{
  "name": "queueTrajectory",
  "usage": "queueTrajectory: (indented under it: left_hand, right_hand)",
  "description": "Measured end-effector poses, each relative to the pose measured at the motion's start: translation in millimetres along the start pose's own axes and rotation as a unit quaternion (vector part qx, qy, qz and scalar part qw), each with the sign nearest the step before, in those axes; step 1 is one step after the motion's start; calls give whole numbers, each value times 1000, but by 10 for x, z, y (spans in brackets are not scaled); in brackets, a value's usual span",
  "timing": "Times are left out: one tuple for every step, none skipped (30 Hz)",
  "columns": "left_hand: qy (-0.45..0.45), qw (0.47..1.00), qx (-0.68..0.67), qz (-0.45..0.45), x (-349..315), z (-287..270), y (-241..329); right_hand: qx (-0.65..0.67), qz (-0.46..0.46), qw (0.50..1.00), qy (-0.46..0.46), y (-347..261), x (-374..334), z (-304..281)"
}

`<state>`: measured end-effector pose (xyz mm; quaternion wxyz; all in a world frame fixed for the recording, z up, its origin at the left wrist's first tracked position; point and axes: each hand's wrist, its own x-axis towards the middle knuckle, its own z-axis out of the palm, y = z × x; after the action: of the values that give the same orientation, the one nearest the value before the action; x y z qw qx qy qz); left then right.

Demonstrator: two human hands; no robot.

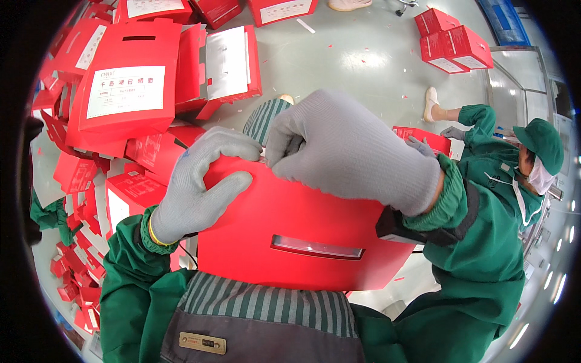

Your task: The person places packaged food items into red cardboard boxes, closes the flaps, and applies adhesive tape to seal them. The process is repeated for multiple boxes in a factory setting.

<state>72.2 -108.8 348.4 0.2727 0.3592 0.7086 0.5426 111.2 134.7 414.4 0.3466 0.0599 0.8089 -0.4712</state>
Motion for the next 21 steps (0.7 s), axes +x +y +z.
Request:
queueTrajectory:
  left_hand:
    - [1,1000,3,-1,1,-5,4]
    - [-1,1000,7,-6,7,-14,10]
    - [-6,1000,14,-9,13,-22,21]
    - [-10,1000,20,-14,21,-31,38]
    - [-17,999,25,-20,34,-37,54]
    - [-11,996,84,16,54,-45,70]
    - [-9,989,141,52,84,-54,84]
    - [-7,976,198,91,118,-61,97]
    - [-38,971,211,103,149,-65,111]
    - [-68,965,224,116,180,-73,120]
    - [-97,958,235,131,208,-75,122]
    - [-109,962,222,117,220,-88,123]
    - [-103,961,225,119,226,-96,121]
    - [-99,961,230,119,225,-108,115]
    - [-95,960,236,120,216,-116,106]
    - [-87,963,229,114,205,-120,92]
    - [-85,965,221,115,201,-122,73]
    - [-83,966,214,116,207,-121,50]
    - [-79,967,211,115,221,-119,34]
    - [-93,966,210,117,249,-122,20]
    - [-110,962,205,141,297,-128,15]
  right_hand:
    - [12,-31,999,8,13,-27,29]
    - [-51,-98,993,41,22,-51,77]
    - [-110,-179,974,80,26,-78,131]
    - [-175,-218,954,105,25,-104,168]
    - [-182,-236,947,123,15,-150,198]
    - [-191,-210,950,128,-5,-219,225]
    - [-200,-171,957,125,-27,-274,228]
    - [-157,-138,971,112,-20,-286,193]
    - [-119,-149,974,124,-14,-358,105]
    - [-85,-125,981,124,0,-482,-30]
    - [-46,-143,981,123,36,-601,-156]
    - [-19,-109,974,196,109,-714,-269]
    - [34,-149,954,260,208,-854,-371]
    - [20,-106,944,310,342,-983,-423]
    - [32,-121,931,342,501,-1100,-434]
    - [48,-57,942,327,668,-1208,-381]
    - [74,13,955,286,826,-1315,-283]
    - [123,56,953,271,1010,-1307,-90]
    - [130,41,957,254,1139,-1323,123]
    - [127,92,956,250,1238,-1329,329]
    - [320,45,884,338,1288,-1323,601]
